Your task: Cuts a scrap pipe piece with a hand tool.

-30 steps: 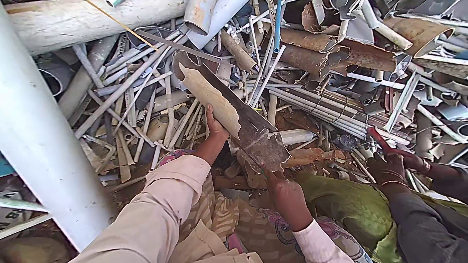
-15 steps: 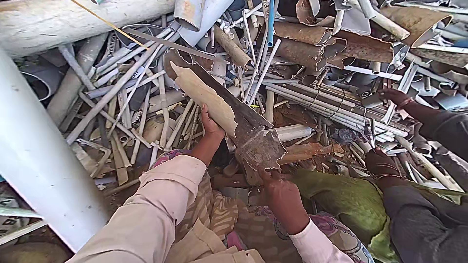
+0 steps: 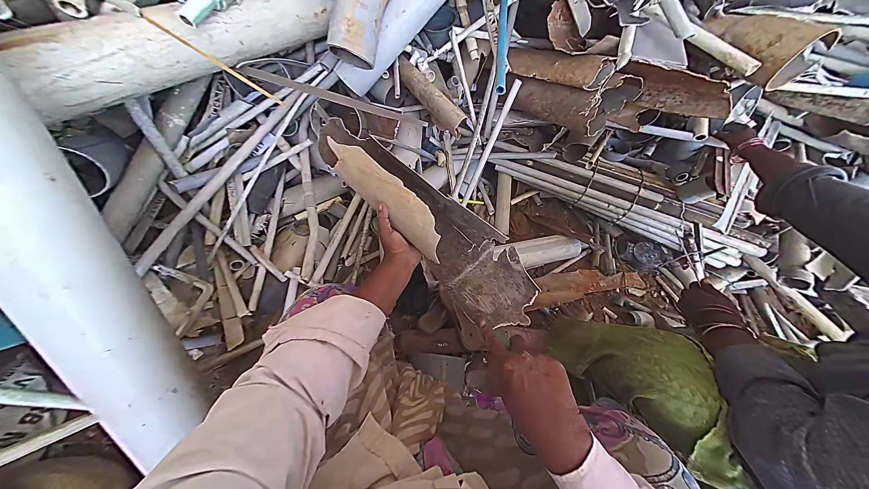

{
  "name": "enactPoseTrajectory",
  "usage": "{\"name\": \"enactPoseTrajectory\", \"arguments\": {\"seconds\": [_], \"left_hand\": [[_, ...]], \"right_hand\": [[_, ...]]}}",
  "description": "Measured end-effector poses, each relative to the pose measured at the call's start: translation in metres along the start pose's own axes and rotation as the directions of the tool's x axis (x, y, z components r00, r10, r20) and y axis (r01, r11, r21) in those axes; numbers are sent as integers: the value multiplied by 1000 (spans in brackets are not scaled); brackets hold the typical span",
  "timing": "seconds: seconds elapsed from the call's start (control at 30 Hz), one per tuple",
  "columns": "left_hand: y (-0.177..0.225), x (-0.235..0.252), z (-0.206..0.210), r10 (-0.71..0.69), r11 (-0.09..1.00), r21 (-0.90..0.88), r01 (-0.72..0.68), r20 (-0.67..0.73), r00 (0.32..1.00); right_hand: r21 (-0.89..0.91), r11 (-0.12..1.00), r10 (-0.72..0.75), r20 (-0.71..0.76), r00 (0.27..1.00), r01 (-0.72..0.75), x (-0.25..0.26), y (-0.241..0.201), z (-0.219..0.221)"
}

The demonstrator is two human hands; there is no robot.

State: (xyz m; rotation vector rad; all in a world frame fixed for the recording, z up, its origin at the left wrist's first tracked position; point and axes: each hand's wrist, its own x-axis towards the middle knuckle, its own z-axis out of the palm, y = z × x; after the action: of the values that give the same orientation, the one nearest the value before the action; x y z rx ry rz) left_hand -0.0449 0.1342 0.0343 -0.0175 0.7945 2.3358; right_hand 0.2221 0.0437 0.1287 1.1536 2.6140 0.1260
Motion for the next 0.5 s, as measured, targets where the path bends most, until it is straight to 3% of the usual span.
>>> {"name": "enactPoseTrajectory", "arguments": {"seconds": [0.1, 0.3, 0.5], "left_hand": [[-6, -9, 0, -43, 998, 40, 44, -15, 999], [-17, -13, 6, -38, 998, 55, 38, -2, 999], [-7, -12, 9, -6, 992, 122, -9, 116, 993]], "right_hand": [[31, 998, 54, 204, 977, -62, 13, -11, -8], [64, 994, 70, 253, 965, -89, 21, -15, -13], [111, 980, 116, 361, 925, -166, 8, 17, -25]]}}
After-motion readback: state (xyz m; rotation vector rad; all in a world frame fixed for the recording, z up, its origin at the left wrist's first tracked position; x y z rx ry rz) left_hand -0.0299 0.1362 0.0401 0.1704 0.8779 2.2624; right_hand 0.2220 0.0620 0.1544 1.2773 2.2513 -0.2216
